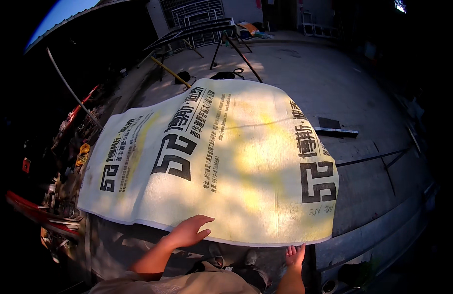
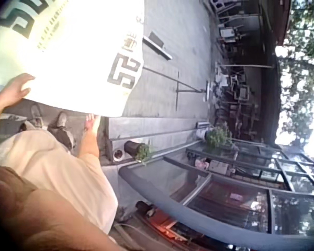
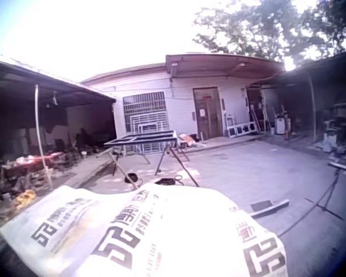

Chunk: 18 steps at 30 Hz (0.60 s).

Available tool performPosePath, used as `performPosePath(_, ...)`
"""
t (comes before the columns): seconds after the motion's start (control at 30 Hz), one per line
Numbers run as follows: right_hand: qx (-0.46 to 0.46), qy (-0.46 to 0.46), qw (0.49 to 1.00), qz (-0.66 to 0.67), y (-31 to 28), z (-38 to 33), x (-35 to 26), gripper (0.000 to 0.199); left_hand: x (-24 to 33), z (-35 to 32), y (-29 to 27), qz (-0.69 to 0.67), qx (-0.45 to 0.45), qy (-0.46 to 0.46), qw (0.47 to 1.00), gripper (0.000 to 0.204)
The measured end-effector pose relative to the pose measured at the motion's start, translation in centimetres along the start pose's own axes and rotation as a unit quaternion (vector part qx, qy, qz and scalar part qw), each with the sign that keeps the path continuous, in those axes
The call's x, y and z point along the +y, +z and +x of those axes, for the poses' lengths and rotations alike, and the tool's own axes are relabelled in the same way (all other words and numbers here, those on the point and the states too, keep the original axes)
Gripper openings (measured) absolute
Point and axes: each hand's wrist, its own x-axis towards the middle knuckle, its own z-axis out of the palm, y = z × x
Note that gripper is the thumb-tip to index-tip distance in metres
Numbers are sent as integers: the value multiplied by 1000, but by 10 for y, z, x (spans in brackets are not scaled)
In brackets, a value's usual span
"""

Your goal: The person carries window frames from a work table and leans them against a wall, then rolls up a large sheet of padding and places it in a storage area before returning to move more metal frames.

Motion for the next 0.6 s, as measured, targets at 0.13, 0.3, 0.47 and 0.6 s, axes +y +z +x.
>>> performPosePath(0.13, -45, -38, 998, 35, 1, -2, -13, 101, 1, 12, 23, 15, -20, -5, 1000, 47)
performPosePath(0.3, 125, 49, 982, -131, -16, 20, -30, 90, 8, 27, 40, 5, -36, 0, 999, 48)
performPosePath(0.47, 28, 66, 994, -78, -23, 9, -15, 111, 11, 17, 58, -14, -60, -14, 998, 49)
performPosePath(0.6, -38, 23, 998, 42, -3, -6, -2, 103, -1, 4, 67, -8, -65, -23, 998, 49)
